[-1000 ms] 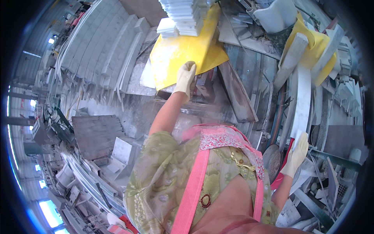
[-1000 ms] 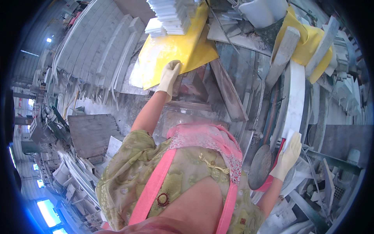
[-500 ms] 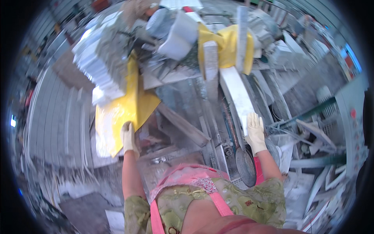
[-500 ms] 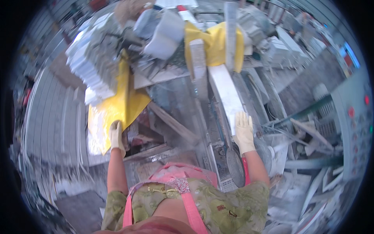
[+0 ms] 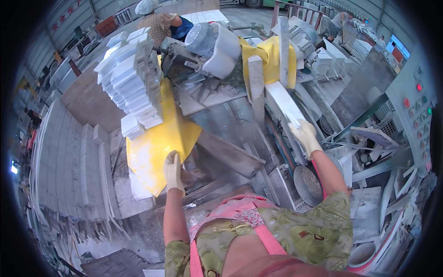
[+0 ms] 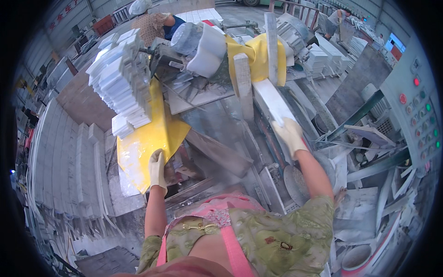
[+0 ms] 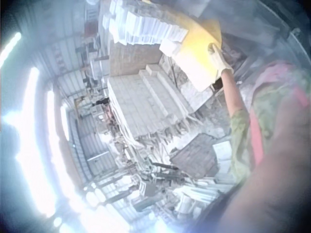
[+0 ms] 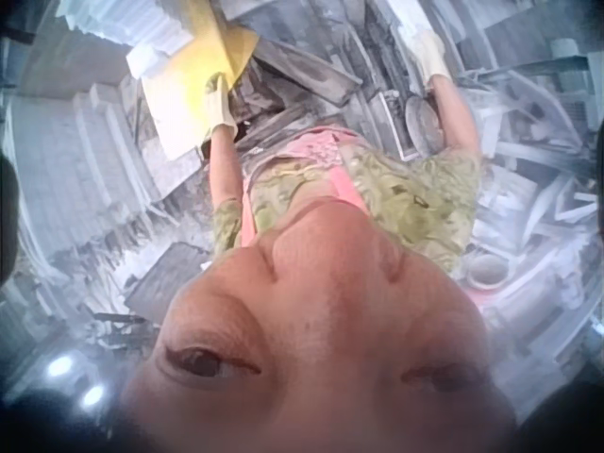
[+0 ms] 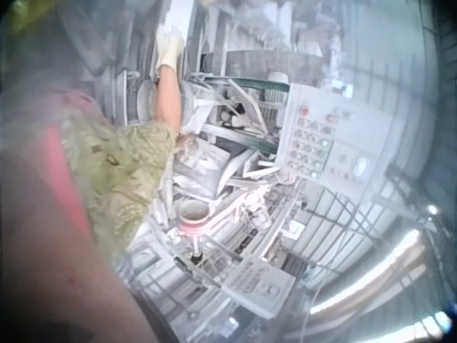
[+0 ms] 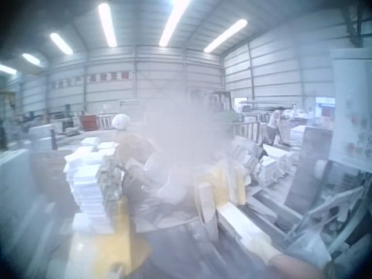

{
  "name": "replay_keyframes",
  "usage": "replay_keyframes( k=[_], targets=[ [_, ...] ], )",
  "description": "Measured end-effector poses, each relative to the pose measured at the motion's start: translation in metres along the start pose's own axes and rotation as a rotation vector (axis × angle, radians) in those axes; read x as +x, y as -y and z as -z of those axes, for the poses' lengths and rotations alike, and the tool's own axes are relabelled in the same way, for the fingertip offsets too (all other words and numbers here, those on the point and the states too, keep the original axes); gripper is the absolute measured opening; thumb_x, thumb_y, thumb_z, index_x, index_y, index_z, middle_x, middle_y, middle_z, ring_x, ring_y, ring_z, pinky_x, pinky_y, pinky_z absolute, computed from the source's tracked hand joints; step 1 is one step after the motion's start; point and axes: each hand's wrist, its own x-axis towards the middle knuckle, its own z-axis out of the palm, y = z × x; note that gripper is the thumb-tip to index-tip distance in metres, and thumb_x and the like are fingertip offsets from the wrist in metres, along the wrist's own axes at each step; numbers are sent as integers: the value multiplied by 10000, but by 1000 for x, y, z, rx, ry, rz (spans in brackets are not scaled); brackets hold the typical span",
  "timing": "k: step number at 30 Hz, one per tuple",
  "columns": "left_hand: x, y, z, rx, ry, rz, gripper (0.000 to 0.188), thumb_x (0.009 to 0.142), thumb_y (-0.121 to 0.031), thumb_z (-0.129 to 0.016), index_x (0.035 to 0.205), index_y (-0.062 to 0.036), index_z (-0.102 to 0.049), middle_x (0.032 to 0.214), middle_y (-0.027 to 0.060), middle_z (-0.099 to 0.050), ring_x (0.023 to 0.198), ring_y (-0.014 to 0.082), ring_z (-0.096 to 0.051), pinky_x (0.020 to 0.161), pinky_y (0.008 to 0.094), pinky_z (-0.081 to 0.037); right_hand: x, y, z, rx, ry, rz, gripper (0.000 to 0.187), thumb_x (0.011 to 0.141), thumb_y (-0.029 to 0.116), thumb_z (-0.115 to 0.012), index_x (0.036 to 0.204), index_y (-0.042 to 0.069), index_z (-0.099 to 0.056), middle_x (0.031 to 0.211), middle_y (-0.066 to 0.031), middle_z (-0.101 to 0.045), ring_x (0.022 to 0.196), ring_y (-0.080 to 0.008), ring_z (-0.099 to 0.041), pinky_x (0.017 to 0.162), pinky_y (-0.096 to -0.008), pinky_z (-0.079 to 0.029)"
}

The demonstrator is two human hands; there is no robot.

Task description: The person repeatedly picks up white rectangular boards from a pile and places them onto a growing stack on a yellow surface. The person wears gloves and uses both hands to handle the boards one at a time.

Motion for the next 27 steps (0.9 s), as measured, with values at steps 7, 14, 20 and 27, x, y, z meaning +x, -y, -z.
replay_keyframes(
  k=[7,14,20,27],
  targets=[
    [-12,-28,43,-101,113,-103,507,1017,-410,-645,1295,14,-635,1148,111,-695,1009,172,-655,900,290,-516,-67,273,-114,1198,439,97,305,949,309,-687,983,11,-740,758,29,-659,670,-62,-552,605,-336,-468],
    [48,-11,134,16,113,92,676,966,-639,-570,1191,-7,-646,939,126,-705,715,185,-666,561,296,-526,-144,440,-200,622,577,418,365,917,399,-625,1132,108,-673,1043,-157,-744,981,-374,-718,821,-479,-556],
    [17,-11,137,-46,-69,198,524,965,-398,-675,1200,66,-609,890,92,-660,748,199,-650,636,325,-531,-166,433,-184,745,806,447,365,895,254,-655,1184,33,-678,1057,-225,-728,973,-388,-719,825,-462,-554],
    [-10,16,151,75,-201,105,587,977,-360,-626,1404,10,-467,1189,183,-637,1012,279,-682,786,389,-589,-76,273,-148,906,547,745,602,936,363,-648,1416,14,-552,1281,-257,-647,1212,-380,-613,1043,-455,-466]
  ],
)
